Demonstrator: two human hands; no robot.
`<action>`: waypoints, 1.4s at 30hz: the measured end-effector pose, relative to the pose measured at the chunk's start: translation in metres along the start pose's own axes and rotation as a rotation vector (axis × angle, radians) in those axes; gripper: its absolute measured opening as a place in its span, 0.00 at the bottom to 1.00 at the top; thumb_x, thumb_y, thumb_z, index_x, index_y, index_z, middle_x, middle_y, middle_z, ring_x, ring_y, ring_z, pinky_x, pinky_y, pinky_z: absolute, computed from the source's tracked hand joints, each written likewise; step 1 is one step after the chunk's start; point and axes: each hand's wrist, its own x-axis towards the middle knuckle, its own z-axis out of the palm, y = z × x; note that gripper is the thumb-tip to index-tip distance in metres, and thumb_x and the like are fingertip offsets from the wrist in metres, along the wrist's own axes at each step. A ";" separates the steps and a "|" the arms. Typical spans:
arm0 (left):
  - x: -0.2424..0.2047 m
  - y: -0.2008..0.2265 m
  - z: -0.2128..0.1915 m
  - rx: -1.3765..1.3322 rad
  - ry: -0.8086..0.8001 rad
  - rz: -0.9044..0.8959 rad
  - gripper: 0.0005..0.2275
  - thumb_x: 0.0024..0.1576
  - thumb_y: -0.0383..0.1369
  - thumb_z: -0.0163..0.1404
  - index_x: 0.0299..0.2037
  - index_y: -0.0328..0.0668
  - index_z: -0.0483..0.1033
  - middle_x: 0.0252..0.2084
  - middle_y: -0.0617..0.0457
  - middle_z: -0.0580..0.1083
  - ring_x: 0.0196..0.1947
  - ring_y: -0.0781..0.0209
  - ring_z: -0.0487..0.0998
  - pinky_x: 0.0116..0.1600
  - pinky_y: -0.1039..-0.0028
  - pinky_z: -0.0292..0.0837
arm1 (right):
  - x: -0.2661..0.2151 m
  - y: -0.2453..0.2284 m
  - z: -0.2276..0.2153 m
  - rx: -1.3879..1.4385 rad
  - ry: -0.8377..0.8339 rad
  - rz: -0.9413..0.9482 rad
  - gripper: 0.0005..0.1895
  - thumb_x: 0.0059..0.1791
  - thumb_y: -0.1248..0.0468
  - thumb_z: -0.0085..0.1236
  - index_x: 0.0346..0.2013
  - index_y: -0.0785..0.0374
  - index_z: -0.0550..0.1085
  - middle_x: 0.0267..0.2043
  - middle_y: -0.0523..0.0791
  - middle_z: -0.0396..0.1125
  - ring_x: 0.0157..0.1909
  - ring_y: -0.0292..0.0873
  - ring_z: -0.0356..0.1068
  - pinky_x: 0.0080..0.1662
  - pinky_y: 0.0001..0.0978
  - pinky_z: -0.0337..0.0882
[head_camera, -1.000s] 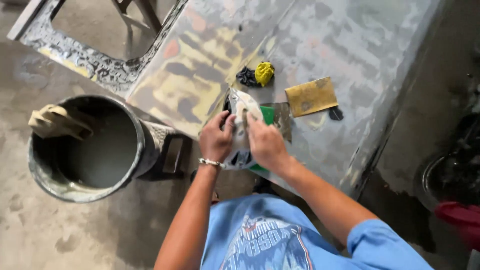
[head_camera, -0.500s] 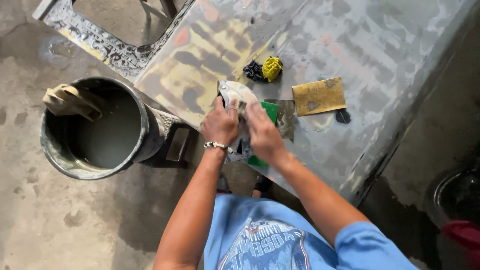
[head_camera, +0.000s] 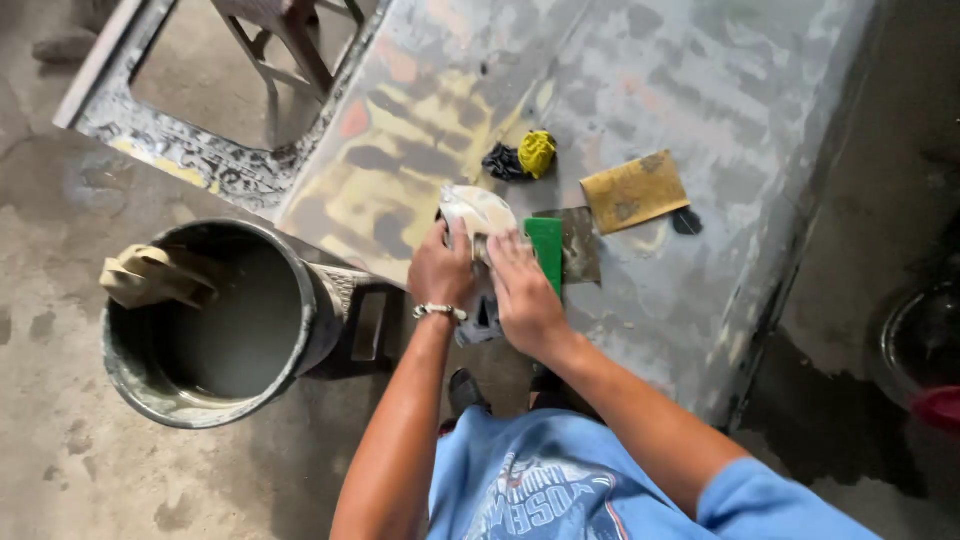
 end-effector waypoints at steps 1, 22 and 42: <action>0.008 0.003 -0.004 0.001 0.003 0.006 0.19 0.61 0.52 0.42 0.44 0.49 0.80 0.40 0.38 0.79 0.41 0.32 0.79 0.42 0.46 0.72 | 0.015 0.002 0.001 -0.001 0.006 -0.002 0.22 0.60 0.67 0.37 0.67 0.78 0.63 0.68 0.65 0.61 0.72 0.64 0.61 0.74 0.53 0.59; -0.078 -0.063 -0.024 -0.274 0.040 0.235 0.15 0.65 0.44 0.46 0.50 0.46 0.79 0.41 0.41 0.80 0.40 0.38 0.80 0.43 0.55 0.75 | 0.028 -0.041 0.002 -0.029 -0.258 0.352 0.31 0.59 0.52 0.42 0.71 0.72 0.60 0.75 0.61 0.52 0.78 0.58 0.47 0.74 0.44 0.46; -0.058 -0.060 -0.058 0.026 0.048 0.223 0.16 0.62 0.42 0.44 0.51 0.41 0.73 0.45 0.41 0.78 0.47 0.39 0.77 0.49 0.51 0.66 | -0.010 0.031 -0.016 0.819 0.188 0.710 0.12 0.59 0.63 0.51 0.52 0.68 0.75 0.40 0.36 0.69 0.40 0.27 0.63 0.44 0.20 0.66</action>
